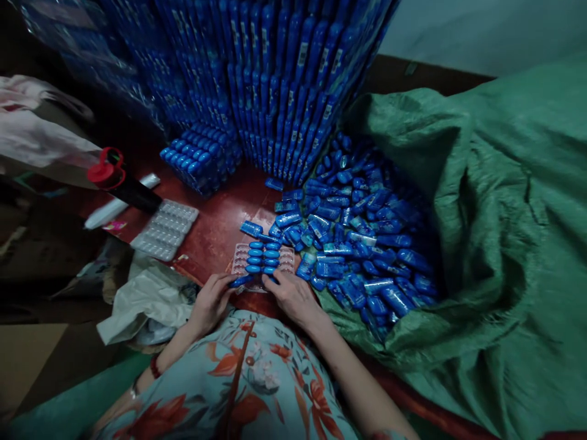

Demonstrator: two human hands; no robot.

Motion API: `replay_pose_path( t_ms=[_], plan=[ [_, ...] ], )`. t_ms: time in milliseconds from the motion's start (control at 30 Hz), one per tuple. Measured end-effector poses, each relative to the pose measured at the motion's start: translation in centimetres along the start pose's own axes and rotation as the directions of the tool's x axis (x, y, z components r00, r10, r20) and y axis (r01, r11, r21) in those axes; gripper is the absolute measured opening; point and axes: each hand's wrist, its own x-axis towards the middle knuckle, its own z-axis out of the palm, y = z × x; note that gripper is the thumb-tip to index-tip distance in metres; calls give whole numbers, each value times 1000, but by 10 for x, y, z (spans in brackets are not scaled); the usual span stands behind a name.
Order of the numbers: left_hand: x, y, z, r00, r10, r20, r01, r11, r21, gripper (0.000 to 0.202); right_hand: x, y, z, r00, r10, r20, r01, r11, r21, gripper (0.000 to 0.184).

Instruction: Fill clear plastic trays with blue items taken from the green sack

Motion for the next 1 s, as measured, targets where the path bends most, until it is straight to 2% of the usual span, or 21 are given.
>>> replay_pose_path(
  t_ms=[133,267,367,467,567,667,733,833,900,967,1000],
  plan=[
    [9,-8,12,992,125,36,-126,991,48,27,-4,-3,-1,1000,22,-11,-22,1000,5,32],
    [18,-9,9,960,256,118,-268,957,109,32,-9,-6,-2,999,39,3,-39,999,-1,42],
    [27,-3,5,922,282,265,-327,935,141,30,-9,-5,-2,999,49,19,-49,999,-6,44],
    [34,5,7,876,277,396,-392,886,247,26,-6,-3,-2,999,46,26,-46,999,-13,44],
    [37,7,14,846,304,438,-458,835,304,25,-3,-2,0,1000,22,19,-22,1000,-7,44],
    [34,6,15,861,345,374,-458,846,273,28,-6,2,4,1000,-12,-29,12,1000,24,40],
    [33,4,9,875,382,296,-458,852,255,28,-11,9,4,993,-17,-113,24,998,61,40],
    [44,2,-6,886,433,165,-463,851,250,29,-13,28,-4,962,119,-247,-101,991,82,44],
    [66,0,-11,910,406,83,-414,889,197,27,-3,45,-14,939,239,-246,-240,970,25,50],
    [101,-3,-10,955,293,39,-296,949,108,25,16,61,-23,945,292,-146,-306,948,-84,60],
    [121,-4,-6,973,227,50,-230,971,63,23,27,67,-27,954,289,-74,-297,945,-138,64]
  ],
)
